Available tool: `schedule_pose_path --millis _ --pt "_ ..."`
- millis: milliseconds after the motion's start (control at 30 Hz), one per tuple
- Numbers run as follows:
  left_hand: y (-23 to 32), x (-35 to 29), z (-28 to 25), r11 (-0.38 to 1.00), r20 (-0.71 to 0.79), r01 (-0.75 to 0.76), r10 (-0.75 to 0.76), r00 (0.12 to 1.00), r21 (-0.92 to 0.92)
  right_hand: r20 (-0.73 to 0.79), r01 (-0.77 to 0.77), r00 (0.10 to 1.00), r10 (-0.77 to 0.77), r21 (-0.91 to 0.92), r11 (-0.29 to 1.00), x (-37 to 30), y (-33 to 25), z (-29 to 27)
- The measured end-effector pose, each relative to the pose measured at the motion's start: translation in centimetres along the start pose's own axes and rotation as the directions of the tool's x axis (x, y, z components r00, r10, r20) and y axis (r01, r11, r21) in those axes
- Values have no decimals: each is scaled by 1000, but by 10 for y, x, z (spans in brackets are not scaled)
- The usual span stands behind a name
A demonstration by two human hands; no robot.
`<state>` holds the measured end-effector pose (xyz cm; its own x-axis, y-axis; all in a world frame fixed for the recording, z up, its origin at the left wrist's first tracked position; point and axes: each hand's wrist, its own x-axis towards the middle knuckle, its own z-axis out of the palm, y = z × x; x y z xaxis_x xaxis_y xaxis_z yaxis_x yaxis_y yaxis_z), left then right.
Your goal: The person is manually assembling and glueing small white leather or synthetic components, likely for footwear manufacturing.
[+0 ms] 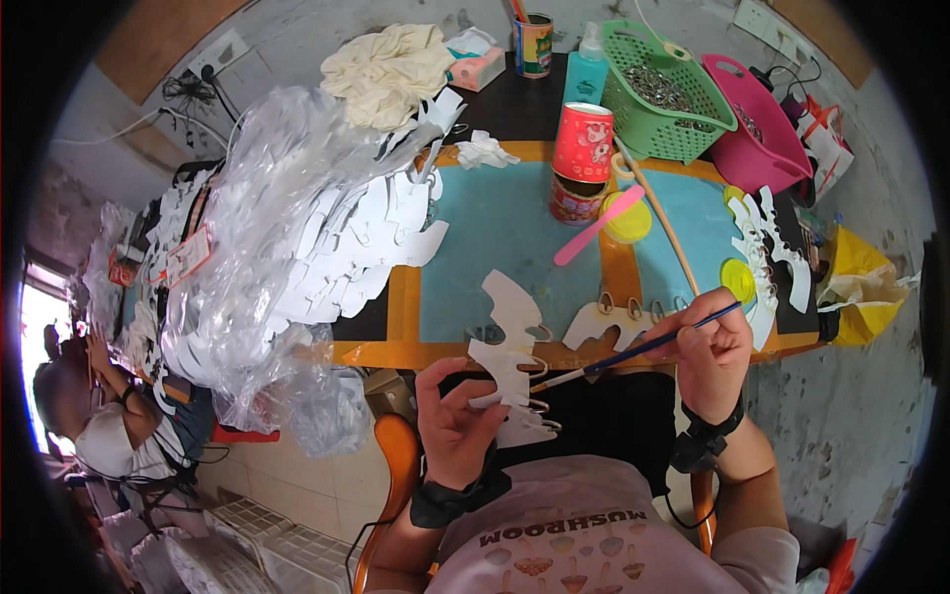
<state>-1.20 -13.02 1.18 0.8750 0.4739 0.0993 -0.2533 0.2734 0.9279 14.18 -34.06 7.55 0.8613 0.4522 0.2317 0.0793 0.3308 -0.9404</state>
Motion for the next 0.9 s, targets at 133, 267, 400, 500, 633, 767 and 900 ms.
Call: schedule_pose_path --millis 133,267,400,500,633,767,900 --pt "-1 -1 1 1000 -24 -2 2 1000 -22 -75 -18 997 10 -103 995 0 2 8" --pt "1 -1 4 999 -40 10 -12 999 -43 23 -19 1000 19 -8 1000 -1 2 6" --pt "1 0 3 1000 -43 -12 12 999 -13 65 -23 998 24 -7 1000 -2 3 3" --pt "1 0 2 999 -19 -33 33 999 -7 40 -4 999 4 2 1000 -2 0 3" --pt "0 0 5 998 -18 -49 49 999 -31 85 25 996 -19 -76 997 -2 -3 6" --pt "3 -2 7 1000 -81 -13 13 997 -7 105 62 993 -53 -82 995 -2 -4 -2" --pt "8 -1 11 973 -14 -40 44 999 226 92 119 990 -111 -95 988 1 -8 -3"
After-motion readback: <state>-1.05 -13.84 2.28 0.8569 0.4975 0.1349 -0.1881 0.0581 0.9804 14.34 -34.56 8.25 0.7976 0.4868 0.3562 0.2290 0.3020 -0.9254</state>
